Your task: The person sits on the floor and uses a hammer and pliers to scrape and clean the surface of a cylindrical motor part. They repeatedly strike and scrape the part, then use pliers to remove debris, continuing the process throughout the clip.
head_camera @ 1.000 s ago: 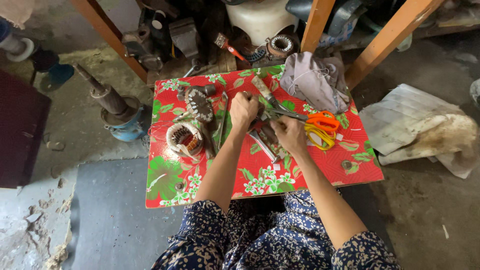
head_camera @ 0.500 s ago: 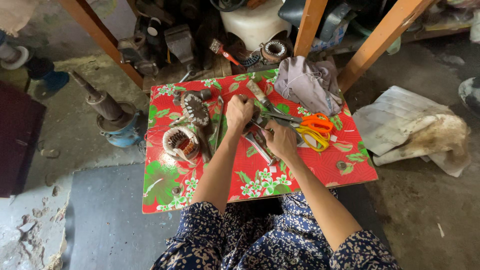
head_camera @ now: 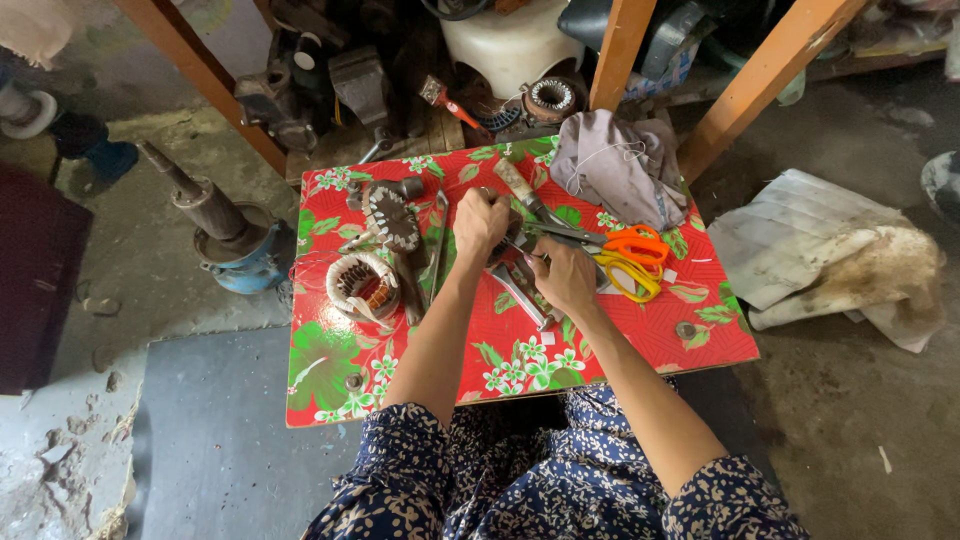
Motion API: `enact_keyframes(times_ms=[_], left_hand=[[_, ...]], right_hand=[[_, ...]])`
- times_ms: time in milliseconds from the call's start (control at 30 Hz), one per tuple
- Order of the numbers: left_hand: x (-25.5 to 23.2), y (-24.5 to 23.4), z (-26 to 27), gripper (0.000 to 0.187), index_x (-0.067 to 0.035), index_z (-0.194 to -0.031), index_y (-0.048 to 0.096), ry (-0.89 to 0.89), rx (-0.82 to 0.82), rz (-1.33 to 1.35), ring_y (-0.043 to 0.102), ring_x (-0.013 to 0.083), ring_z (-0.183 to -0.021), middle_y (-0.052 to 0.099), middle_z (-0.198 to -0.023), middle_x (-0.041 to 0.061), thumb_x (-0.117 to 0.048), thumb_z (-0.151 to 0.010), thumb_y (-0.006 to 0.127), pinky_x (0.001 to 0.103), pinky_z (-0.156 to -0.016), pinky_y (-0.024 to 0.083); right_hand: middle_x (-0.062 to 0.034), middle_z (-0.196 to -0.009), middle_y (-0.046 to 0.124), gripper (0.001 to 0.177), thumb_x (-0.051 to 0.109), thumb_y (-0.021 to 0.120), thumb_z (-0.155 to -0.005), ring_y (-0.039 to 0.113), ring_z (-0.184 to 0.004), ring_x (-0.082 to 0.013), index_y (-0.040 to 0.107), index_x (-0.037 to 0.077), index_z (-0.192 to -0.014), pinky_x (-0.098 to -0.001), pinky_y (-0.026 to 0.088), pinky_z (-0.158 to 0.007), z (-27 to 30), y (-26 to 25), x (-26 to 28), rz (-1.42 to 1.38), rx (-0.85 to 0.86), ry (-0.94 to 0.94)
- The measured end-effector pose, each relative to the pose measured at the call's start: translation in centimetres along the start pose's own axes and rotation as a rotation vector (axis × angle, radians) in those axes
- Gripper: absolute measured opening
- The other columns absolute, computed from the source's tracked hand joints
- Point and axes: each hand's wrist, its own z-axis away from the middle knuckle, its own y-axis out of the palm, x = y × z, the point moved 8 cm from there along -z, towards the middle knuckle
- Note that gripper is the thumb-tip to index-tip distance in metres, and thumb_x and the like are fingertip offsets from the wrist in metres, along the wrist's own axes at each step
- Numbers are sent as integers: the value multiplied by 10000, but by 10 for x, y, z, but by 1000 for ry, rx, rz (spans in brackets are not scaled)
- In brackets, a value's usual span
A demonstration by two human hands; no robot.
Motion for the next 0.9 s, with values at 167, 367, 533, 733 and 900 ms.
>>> enact_keyframes(times_ms=[167,367,533,733,900], left_hand=[[2,1,1,347,-63,-983,794,17,-5,6,714,407,-990,736,-982,261,-345,-849,643,472,-900,539],[3,2,0,350,-56,-1004,784,42,-32,24,699,424,-994,717,-990,287,-325,-833,639,476,-897,530],[5,2,0,340,-57,-984,783,57,-53,37,702,429,-971,718,-964,284,-319,-836,625,482,-875,535],[8,4,1,313,-55,-935,781,64,-91,51,711,434,-903,718,-892,272,-310,-834,632,485,-819,553],[10,5,-1,314,-43,-874,771,96,-49,116,740,397,-862,755,-829,232,-307,-841,603,470,-818,567]], right_hand=[[-204,-711,693,118,200,730,-855,688,-709,-431,724,106,-926,-543,517,-672,-5,-2,3,3,17,-29],[-205,-747,708,68,124,681,-874,693,-728,-436,704,74,-913,-557,528,-676,-8,-4,20,103,-3,-138],[-239,-708,690,51,79,645,-846,692,-713,-449,662,37,-869,-556,542,-659,-10,-5,26,130,42,-175],[-278,-758,688,70,25,619,-842,708,-659,-438,657,-8,-891,-525,559,-585,0,0,40,241,-63,-206],[-284,-746,687,69,34,629,-820,710,-697,-445,674,9,-866,-534,557,-627,-11,-4,42,199,59,-182]])
